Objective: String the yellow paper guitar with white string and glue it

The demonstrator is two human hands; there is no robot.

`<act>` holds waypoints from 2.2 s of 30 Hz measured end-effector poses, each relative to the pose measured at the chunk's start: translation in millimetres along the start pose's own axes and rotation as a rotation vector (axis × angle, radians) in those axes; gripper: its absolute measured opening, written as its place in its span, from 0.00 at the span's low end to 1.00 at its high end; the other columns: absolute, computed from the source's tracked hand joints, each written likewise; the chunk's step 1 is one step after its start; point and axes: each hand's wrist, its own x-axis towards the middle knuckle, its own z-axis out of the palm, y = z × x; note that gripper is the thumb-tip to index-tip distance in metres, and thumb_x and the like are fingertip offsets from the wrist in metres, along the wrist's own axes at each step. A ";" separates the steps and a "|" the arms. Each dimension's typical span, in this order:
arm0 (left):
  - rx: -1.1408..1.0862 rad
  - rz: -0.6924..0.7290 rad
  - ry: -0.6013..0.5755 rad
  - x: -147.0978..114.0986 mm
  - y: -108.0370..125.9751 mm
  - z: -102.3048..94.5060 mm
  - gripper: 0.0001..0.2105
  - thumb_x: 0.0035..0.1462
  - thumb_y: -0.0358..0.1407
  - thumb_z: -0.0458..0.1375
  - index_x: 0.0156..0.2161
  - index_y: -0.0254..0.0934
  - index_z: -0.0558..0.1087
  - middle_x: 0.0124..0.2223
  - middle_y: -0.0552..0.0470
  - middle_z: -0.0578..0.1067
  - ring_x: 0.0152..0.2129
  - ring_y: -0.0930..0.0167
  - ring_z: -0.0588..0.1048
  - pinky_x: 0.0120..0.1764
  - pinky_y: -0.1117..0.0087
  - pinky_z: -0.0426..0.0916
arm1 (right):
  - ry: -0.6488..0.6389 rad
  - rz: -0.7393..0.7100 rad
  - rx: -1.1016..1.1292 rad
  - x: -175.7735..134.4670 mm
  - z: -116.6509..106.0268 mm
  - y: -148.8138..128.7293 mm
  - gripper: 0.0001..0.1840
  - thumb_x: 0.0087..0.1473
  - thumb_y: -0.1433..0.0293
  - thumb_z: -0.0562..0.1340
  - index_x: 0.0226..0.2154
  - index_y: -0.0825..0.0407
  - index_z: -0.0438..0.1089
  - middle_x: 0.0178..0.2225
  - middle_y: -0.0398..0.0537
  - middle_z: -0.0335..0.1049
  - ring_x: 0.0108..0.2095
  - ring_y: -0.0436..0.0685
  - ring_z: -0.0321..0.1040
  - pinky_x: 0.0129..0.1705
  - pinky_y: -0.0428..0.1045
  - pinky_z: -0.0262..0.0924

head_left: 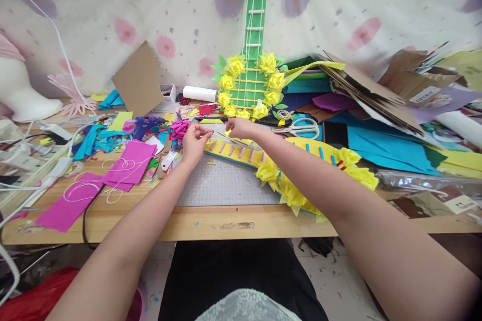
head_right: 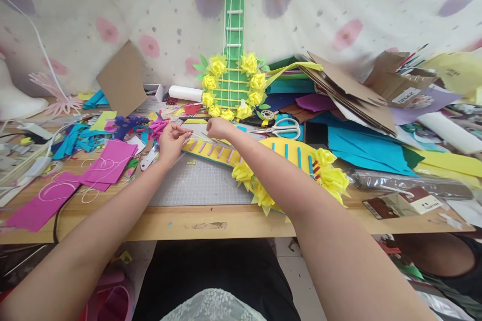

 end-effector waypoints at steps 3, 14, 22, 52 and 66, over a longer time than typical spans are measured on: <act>-0.025 0.006 -0.012 0.5 0.9 1.0 0.13 0.42 0.32 0.62 0.30 0.39 0.59 0.27 0.55 0.74 0.31 0.69 0.77 0.38 0.67 0.69 | -0.014 -0.015 0.244 -1.9 2.9 -4.8 0.11 0.41 0.79 0.62 0.29 0.52 0.63 0.30 0.46 0.68 0.23 0.46 0.60 0.22 0.43 0.59; 0.025 0.019 -0.058 -0.1 3.8 -2.7 0.09 0.42 0.29 0.60 0.31 0.37 0.65 0.30 0.53 0.75 0.31 0.70 0.76 0.37 0.69 0.69 | -0.211 -0.056 0.600 -10.2 18.4 -8.3 0.08 0.48 0.76 0.61 0.22 0.54 0.61 0.17 0.37 0.57 0.18 0.43 0.54 0.22 0.41 0.53; 0.122 0.067 -0.105 -1.6 10.9 -4.3 0.07 0.44 0.31 0.58 0.32 0.35 0.70 0.33 0.50 0.76 0.33 0.71 0.75 0.39 0.68 0.69 | -0.203 -0.083 0.523 -5.4 20.3 -3.8 0.07 0.51 0.74 0.58 0.23 0.56 0.63 0.15 0.35 0.51 0.16 0.42 0.47 0.19 0.41 0.45; 0.264 0.181 -0.099 -8.1 10.0 -5.7 0.09 0.47 0.25 0.53 0.36 0.37 0.65 0.37 0.52 0.71 0.39 0.73 0.72 0.41 0.68 0.70 | -0.212 0.009 0.555 -4.1 25.4 -10.4 0.07 0.48 0.73 0.61 0.22 0.56 0.65 0.12 0.33 0.46 0.14 0.41 0.41 0.16 0.41 0.38; 0.182 -0.261 0.010 -9.1 27.4 5.9 0.12 0.41 0.33 0.65 0.27 0.35 0.65 0.26 0.55 0.67 0.24 0.76 0.68 0.28 0.73 0.69 | -0.024 0.046 0.649 -7.6 23.2 -19.4 0.11 0.48 0.73 0.62 0.19 0.55 0.60 0.10 0.32 0.44 0.14 0.41 0.39 0.16 0.42 0.34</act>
